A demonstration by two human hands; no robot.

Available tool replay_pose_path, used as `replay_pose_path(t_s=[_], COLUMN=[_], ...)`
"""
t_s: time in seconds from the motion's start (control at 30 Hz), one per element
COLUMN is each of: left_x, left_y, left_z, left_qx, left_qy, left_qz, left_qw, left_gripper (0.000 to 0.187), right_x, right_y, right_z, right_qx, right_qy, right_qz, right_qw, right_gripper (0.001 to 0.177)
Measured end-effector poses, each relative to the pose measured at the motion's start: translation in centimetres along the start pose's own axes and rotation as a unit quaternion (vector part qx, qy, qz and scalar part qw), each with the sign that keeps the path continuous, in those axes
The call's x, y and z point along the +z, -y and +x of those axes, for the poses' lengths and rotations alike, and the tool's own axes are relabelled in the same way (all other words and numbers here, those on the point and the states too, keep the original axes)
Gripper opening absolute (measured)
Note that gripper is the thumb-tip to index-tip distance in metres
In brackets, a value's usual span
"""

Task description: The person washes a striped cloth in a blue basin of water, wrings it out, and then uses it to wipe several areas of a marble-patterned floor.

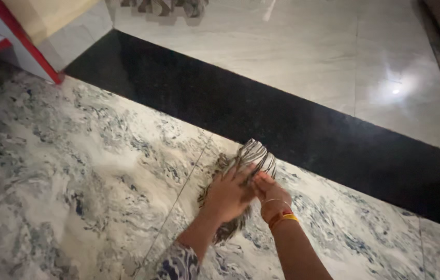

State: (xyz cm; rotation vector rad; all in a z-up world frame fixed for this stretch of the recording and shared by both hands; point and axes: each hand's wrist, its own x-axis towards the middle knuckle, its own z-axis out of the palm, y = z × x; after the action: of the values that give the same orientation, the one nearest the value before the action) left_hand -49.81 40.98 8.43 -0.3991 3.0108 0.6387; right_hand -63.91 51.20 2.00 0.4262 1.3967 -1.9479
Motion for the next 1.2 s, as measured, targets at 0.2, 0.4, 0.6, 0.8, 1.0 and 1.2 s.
replay_pose_path(t_s=[0.2,0.4,0.6,0.8,1.0,1.2], left_x=[-0.8,-0.3,2.0,1.0,0.2,0.4], left_y=[12.9,24.0,17.2,6.0,6.6,13.0], left_z=[-1.4,-9.5,-8.8,-8.6,-9.9,-10.9], left_qx=[-0.214,-0.392,-0.189,-0.142,-0.178,-0.132], left_qy=[-0.234,-0.21,-0.299,-0.066,-0.018,-0.119], left_qz=[-0.063,0.019,-0.005,0.165,0.066,0.125], left_qw=[0.946,0.895,0.935,0.974,0.982,0.976], left_gripper=[0.049,0.052,0.041,0.063,0.056,0.063], right_x=[1.2,-0.6,3.1,5.5,4.6,12.5], right_y=[-0.6,-2.3,-7.1,-10.1,-15.8,-15.3], right_z=[-2.1,0.5,3.4,3.9,8.4,-0.5], right_qx=[0.021,0.017,0.035,-0.282,0.098,0.059], right_qy=[0.043,0.051,0.023,0.178,0.365,0.156], right_qz=[0.02,0.006,0.052,-0.511,0.027,-0.026], right_qw=[0.999,0.999,0.998,0.793,0.926,0.986], right_gripper=[0.028,0.025,0.022,0.035,0.054,0.039])
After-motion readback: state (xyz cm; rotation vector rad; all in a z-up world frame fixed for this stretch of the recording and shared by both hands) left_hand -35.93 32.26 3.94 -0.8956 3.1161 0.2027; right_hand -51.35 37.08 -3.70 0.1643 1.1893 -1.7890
